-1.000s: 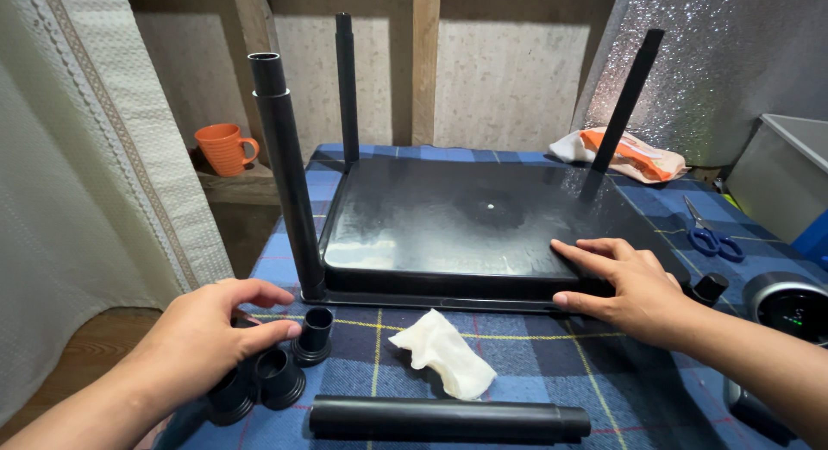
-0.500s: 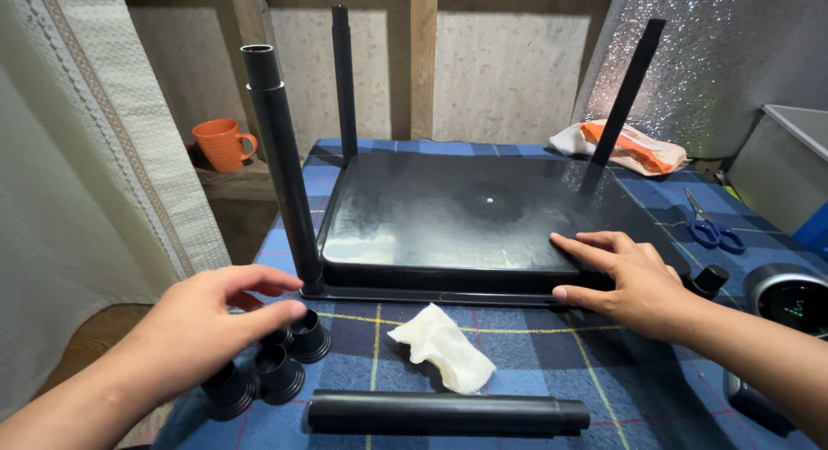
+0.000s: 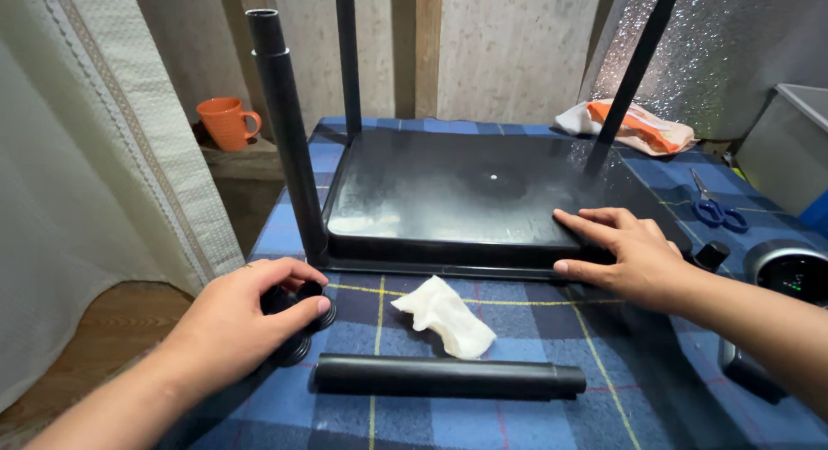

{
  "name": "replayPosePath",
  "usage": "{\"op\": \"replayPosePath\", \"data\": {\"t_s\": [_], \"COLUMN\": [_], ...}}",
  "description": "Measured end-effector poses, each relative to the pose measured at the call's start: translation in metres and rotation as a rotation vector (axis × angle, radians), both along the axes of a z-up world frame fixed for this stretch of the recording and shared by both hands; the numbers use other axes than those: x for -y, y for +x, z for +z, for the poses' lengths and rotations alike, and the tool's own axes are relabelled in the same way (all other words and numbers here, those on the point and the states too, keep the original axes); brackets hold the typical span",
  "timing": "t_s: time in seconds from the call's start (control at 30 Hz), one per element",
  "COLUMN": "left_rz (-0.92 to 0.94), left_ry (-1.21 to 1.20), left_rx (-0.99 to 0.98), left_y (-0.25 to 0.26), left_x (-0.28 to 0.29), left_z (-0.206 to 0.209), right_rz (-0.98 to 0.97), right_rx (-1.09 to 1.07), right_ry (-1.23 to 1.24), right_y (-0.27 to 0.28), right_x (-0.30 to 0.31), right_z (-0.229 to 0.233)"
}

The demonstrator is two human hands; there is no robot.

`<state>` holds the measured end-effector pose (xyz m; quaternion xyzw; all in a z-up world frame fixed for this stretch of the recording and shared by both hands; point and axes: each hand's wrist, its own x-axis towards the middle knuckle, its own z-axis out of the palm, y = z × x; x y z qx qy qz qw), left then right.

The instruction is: The person wipes a black cylindrical furniture leg with a white cloth, then inserts it into a socket on the underside of an overturned table. They repeat this process for a second leg, aligning and seating each leg into its corresponding socket.

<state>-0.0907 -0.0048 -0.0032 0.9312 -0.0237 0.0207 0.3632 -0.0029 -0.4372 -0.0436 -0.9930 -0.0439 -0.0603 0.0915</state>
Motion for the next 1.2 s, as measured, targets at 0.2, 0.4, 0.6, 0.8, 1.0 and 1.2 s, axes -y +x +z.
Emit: {"op": "replayPosePath", "data": {"t_s": [0.2, 0.4, 0.6, 0.8, 1.0, 1.2], "left_rz": [0.101, -0.180, -0.157, -0.066, 0.026, 0.122], "left_ry": [0.114, 0.017, 0.081, 0.153, 0.237, 0.306], "left_rx": [0.079, 0.128, 0.094, 0.223, 0.266, 0.133], "left_y": [-0.011, 0.004, 0.005, -0.005, -0.012, -0.017], "left_x": [0.015, 0.025, 0.033, 0.036, 0.029, 0.022], "left_z": [0.000, 0.004, 0.008, 0.004, 0.003, 0.005], "right_rz": [-0.013, 0.002, 0.008, -0.001, -0.023, -0.046], "right_rx": [-0.025, -0.012, -0.034, -0.064, -0.077, -0.060], "right_ry": [-0.011, -0.022, -0.016, -0.003, -0.034, -0.014], "right_y": [0.001, 0.004, 0.003, 0.001, 0.002, 0.002], "right_x": [0.000, 0.000, 0.001, 0.001, -0.001, -0.004], "right_z": [-0.001, 0.000, 0.002, 0.004, 0.004, 0.004]}}
